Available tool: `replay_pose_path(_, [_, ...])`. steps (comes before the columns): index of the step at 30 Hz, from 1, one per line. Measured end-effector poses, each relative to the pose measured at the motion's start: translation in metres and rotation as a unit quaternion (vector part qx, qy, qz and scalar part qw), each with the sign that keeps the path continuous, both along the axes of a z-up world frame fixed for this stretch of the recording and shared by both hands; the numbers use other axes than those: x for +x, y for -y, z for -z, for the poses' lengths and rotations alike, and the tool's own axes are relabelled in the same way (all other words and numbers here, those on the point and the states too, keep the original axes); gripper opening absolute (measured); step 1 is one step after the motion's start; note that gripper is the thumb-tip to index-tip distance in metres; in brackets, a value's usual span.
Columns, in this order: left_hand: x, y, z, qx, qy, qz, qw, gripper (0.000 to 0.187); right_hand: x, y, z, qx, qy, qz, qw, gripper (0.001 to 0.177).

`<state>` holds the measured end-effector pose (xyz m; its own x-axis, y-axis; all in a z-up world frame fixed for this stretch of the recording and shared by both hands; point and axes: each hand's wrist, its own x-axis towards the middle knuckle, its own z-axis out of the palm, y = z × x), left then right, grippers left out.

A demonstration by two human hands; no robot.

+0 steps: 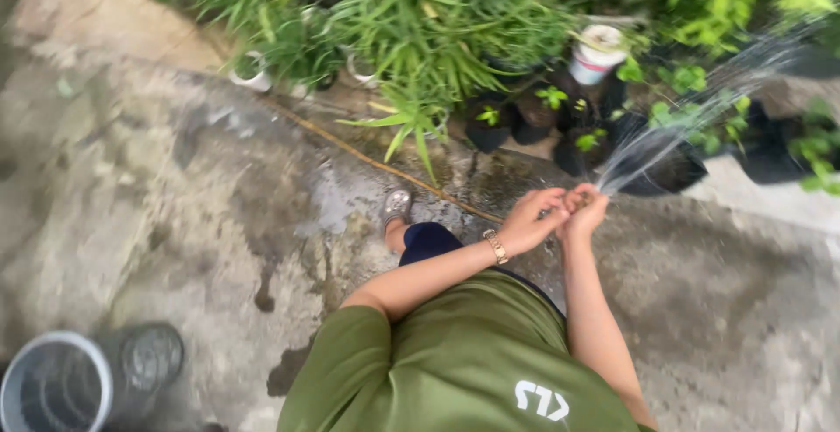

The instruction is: Watering several potted plants and seedlings in an outdoor area using a garden hose.

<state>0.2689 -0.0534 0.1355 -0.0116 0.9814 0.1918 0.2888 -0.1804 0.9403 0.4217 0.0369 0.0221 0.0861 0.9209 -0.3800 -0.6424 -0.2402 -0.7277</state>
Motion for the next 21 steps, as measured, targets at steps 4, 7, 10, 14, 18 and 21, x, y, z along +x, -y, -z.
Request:
replay_pose_path(4, [-0.058,0.056,-0.171,0.060,0.246,0.154,0.955,0.035,0.000,-0.024,0.030,0.031,0.003,0.007,0.999,0.035])
replay_pose_path(7, [-0.095,0.097,-0.267,0.228,0.176,0.275,0.917,0.036,-0.014,-0.022,-0.009,-0.026,-0.010,0.031,0.999,0.033])
replay_pose_path(10, [-0.093,0.115,-0.294,0.504,0.253,0.335,0.755,0.033,-0.027,-0.007,-0.037,-0.027,0.007,-0.046,0.999,0.030])
replay_pose_path(14, [-0.087,0.134,-0.289,0.554,0.309,0.359,0.685,0.018,-0.027,-0.004,-0.027,-0.036,-0.003,-0.062,0.997,0.026])
replay_pose_path(18, [-0.087,0.135,-0.301,0.459,0.304,0.444,0.707,0.026,-0.027,0.007,-0.024,-0.038,0.000,-0.055,0.998,0.025])
replay_pose_path(21, [-0.085,0.131,-0.302,0.482,0.240,0.437,0.721,0.028,-0.027,0.016,-0.030,-0.062,-0.001,-0.012,0.998,0.025])
